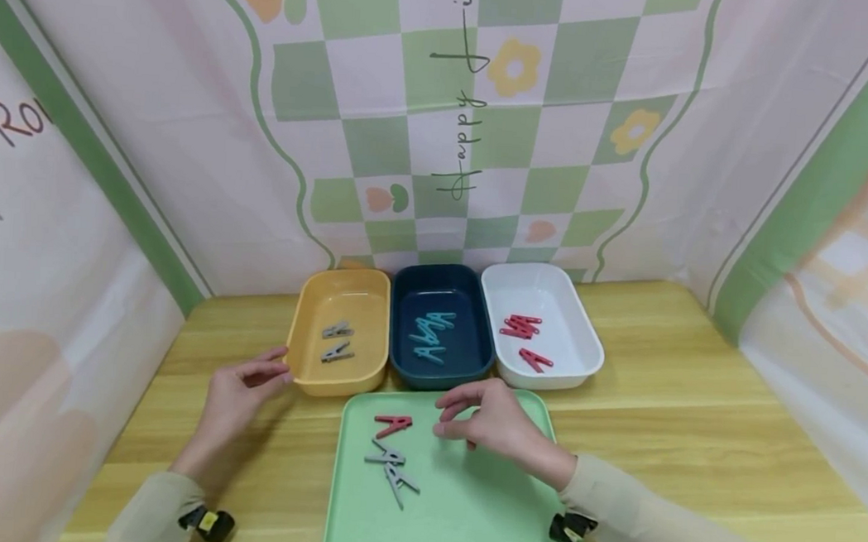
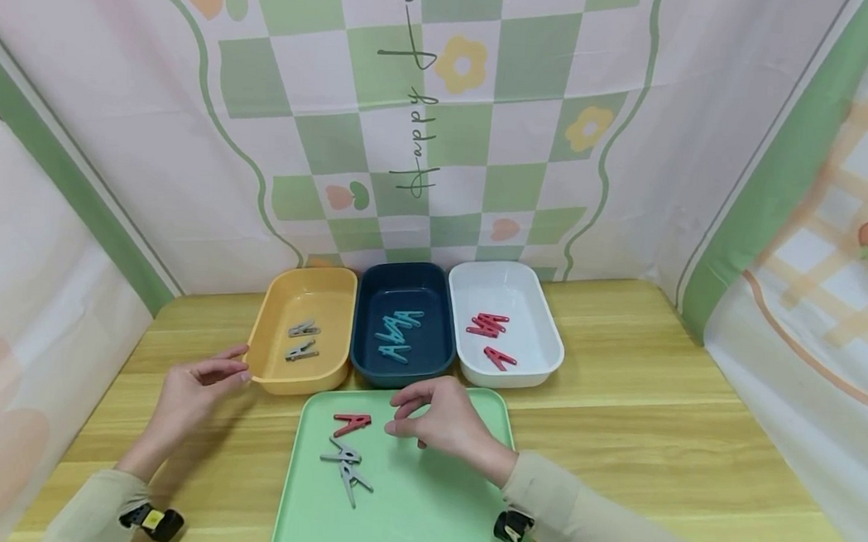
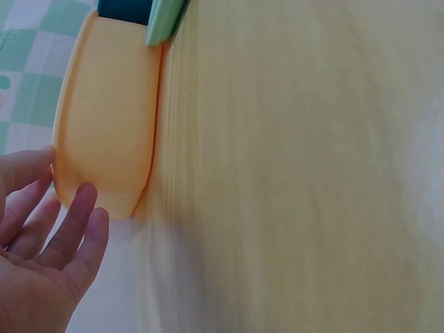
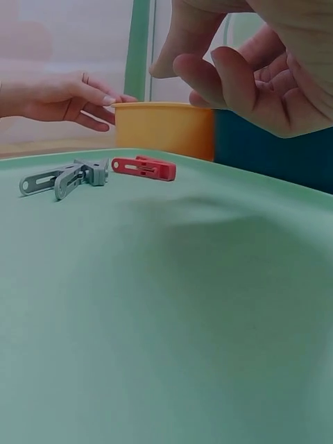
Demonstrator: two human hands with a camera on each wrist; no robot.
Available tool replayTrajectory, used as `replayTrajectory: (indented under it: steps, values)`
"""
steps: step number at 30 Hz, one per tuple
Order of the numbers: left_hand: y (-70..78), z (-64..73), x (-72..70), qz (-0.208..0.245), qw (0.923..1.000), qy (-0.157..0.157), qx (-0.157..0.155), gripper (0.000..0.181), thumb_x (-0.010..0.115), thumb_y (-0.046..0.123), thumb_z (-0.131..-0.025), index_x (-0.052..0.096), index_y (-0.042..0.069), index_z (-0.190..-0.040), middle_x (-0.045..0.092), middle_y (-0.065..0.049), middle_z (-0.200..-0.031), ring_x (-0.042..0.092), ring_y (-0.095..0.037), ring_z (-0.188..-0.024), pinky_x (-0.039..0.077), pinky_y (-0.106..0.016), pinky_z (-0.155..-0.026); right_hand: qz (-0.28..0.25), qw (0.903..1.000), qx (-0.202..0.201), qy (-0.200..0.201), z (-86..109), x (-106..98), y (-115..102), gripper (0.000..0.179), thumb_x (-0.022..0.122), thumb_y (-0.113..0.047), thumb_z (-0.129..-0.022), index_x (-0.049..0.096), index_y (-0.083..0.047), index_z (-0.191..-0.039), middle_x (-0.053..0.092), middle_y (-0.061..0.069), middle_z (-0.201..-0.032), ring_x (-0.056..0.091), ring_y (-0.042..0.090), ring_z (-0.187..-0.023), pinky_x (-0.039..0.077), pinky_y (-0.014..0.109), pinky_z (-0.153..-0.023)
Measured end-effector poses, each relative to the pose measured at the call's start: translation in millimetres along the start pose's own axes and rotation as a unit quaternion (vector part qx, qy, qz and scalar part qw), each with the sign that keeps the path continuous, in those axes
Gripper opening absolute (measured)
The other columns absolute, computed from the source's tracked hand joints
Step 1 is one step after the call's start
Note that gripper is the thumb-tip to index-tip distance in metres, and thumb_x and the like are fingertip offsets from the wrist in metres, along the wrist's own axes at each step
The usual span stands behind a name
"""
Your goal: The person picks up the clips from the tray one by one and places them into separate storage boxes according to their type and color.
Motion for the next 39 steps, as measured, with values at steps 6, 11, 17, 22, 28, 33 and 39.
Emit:
replayTrajectory:
  steps: [6, 11, 17, 22, 28, 33, 39]
  values:
    - [0.3, -0.8, 0.2, 0.0, 1.0, -0.001, 0.0, 0.022, 0.083, 0.01, -0.093, 0.079, -0.004, -0.11, 0.069, -0.013, -0.136, 0.07, -0.007, -0.107, 0.057, -0.016, -0.084, 0.002, 1.0, -0.009, -0.002, -4.6, 5, 1, 0.03, 0.09, -0.009, -0.083, 0.079, -0.001, -0.11, 0.075, 0.002, -0.089, 0.062, 0.017, -0.065, 0.054, 0.031, -0.05]
    - [0.2, 0.0, 0.5, -0.001, 1.0, 0.0, -0.003, 0.022, 0.083, 0.009, -0.093, 0.079, -0.004, -0.11, 0.069, -0.013, -0.136, 0.069, -0.003, -0.105, 0.057, -0.016, -0.083, 0.005, 0.9998, -0.016, -0.007, -8.1, 10, 1, 0.03, 0.09, -0.008, -0.083, 0.078, 0.0, -0.11, 0.075, 0.002, -0.089, 0.063, 0.018, -0.068, 0.054, 0.031, -0.051]
    - [0.4, 0.2, 0.7, 0.002, 1.0, -0.001, -0.009, 0.023, 0.083, 0.01, -0.093, 0.078, -0.004, -0.111, 0.069, -0.012, -0.137, 0.07, -0.006, -0.107, 0.057, -0.016, -0.084, 0.007, 0.9999, -0.008, -0.008, -12.5, 18, 0, 0.028, 0.089, -0.009, -0.085, 0.079, -0.001, -0.11, 0.075, 0.002, -0.09, 0.063, 0.017, -0.071, 0.054, 0.03, -0.052]
    - [0.9, 0.1, 0.3, 0.0, 1.0, -0.002, -0.008, 0.023, 0.083, 0.011, -0.094, 0.078, -0.004, -0.111, 0.069, -0.012, -0.137, 0.069, -0.01, -0.111, 0.057, -0.015, -0.084, 0.013, 0.9999, -0.008, -0.006, -15.8, 25, -1, 0.028, 0.089, -0.01, -0.085, 0.079, -0.002, -0.11, 0.074, 0.001, -0.088, 0.063, 0.016, -0.072, 0.053, 0.03, -0.053]
    - [0.3, 0.8, 0.4, 0.004, 1.0, -0.003, -0.005, 0.022, 0.083, 0.01, -0.094, 0.078, -0.004, -0.11, 0.069, -0.012, -0.137, 0.069, -0.006, -0.109, 0.057, -0.016, -0.084, 0.012, 0.9998, -0.014, -0.005, -18.2, 30, -1, 0.029, 0.09, -0.009, -0.084, 0.079, -0.001, -0.11, 0.073, 0.002, -0.087, 0.062, 0.015, -0.065, 0.054, 0.031, -0.052]
    - [0.4, 0.5, 0.3, 0.005, 1.0, -0.004, -0.005, 0.023, 0.083, 0.012, -0.094, 0.079, -0.003, -0.111, 0.069, -0.011, -0.137, 0.069, -0.015, -0.114, 0.057, -0.016, -0.084, 0.015, 0.9998, -0.008, -0.006, -20.9, 35, 1, 0.031, 0.09, -0.01, -0.084, 0.078, -0.002, -0.112, 0.072, 0.002, -0.087, 0.06, 0.015, -0.058, 0.054, 0.031, -0.051]
    - [1.0, 0.6, 0.0, 0.006, 0.9999, -0.007, -0.007, 0.024, 0.083, 0.015, -0.094, 0.079, -0.001, -0.111, 0.068, -0.01, -0.138, 0.068, -0.026, -0.12, 0.057, -0.015, -0.084, 0.027, 0.9996, -0.011, -0.004, -25.9, 39, 5, 0.029, 0.091, -0.008, -0.083, 0.079, -0.002, -0.109, 0.071, 0.002, -0.085, 0.058, 0.013, -0.052, 0.054, 0.031, -0.049]
Point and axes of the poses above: each hand's wrist, its own z-axis away from the middle knuckle, its own x-axis out of the palm, y = z × x, the point moved 5 cm from there along -z, towards the middle knuckle
